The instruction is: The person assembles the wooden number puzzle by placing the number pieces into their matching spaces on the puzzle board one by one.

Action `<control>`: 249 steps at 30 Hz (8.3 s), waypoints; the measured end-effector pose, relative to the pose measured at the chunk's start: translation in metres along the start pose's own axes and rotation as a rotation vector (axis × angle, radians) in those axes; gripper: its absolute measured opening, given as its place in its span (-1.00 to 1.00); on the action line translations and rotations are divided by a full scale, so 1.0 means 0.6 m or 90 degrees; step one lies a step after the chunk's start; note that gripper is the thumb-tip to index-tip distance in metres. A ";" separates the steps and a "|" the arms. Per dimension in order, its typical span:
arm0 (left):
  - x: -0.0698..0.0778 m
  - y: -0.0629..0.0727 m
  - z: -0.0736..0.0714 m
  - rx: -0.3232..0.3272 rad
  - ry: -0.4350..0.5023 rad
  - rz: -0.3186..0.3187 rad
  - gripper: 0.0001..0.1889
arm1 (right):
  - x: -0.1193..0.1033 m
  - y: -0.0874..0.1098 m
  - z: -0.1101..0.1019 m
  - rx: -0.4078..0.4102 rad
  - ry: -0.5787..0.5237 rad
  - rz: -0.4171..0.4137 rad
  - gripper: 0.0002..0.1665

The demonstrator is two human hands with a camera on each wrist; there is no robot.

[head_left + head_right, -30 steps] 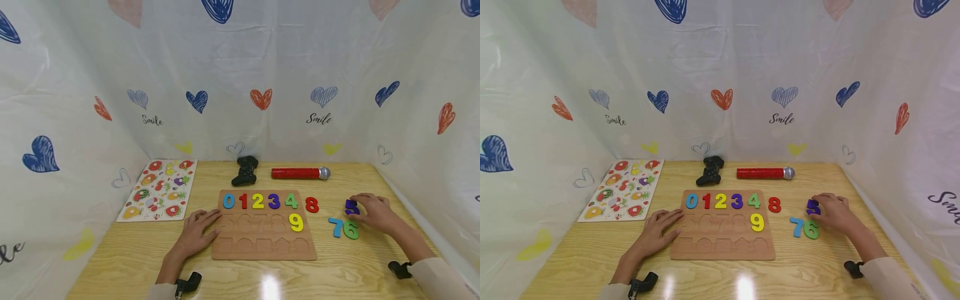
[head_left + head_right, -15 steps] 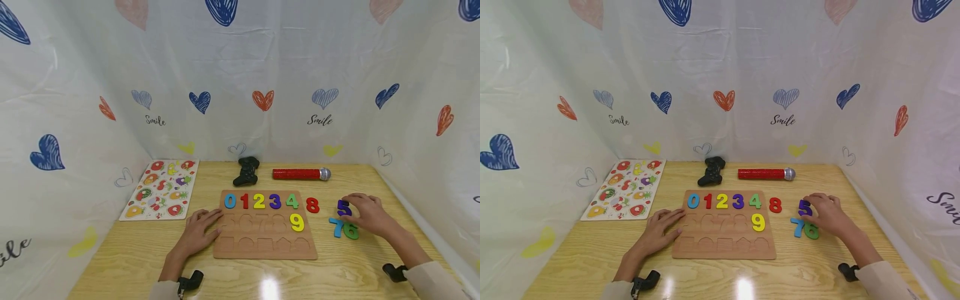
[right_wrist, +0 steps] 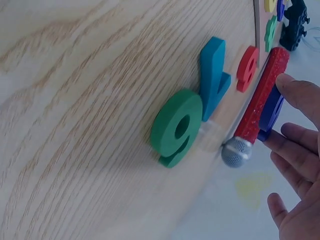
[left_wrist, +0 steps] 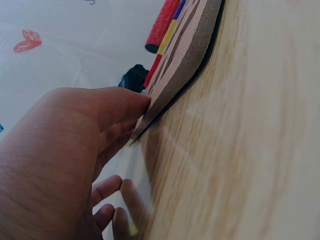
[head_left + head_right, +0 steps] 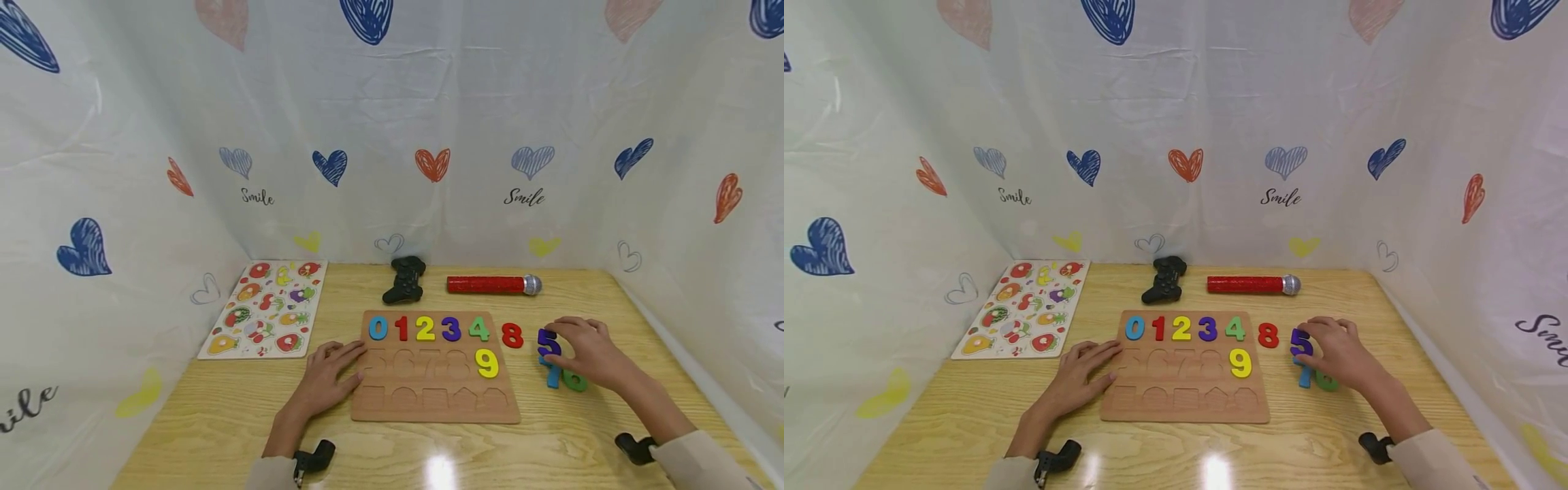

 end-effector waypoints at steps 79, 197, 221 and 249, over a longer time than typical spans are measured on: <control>-0.008 0.000 0.000 0.005 -0.001 0.008 -0.46 | -0.211 -0.090 0.075 -0.024 -0.049 -0.170 -0.40; -0.002 -0.003 -0.005 -0.017 0.004 0.012 -0.44 | -0.389 -0.191 0.202 -0.114 -0.106 -0.238 -0.36; -0.006 -0.006 -0.002 -0.020 -0.009 0.011 -0.44 | -0.415 -0.198 0.214 -0.079 -0.050 -0.190 -0.37; -0.003 -0.002 -0.002 -0.011 -0.010 0.006 -0.44 | -0.330 -0.128 0.150 -0.044 -0.128 -0.155 -0.47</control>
Point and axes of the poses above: each hand's wrist, its own y-axis away from the middle knuckle, its own z-axis out of the palm, x = y × z, the point moved 3 cm from there along -y, towards the middle knuckle, and after that the axes turned 6 degrees about x, right-handed, at the moved point
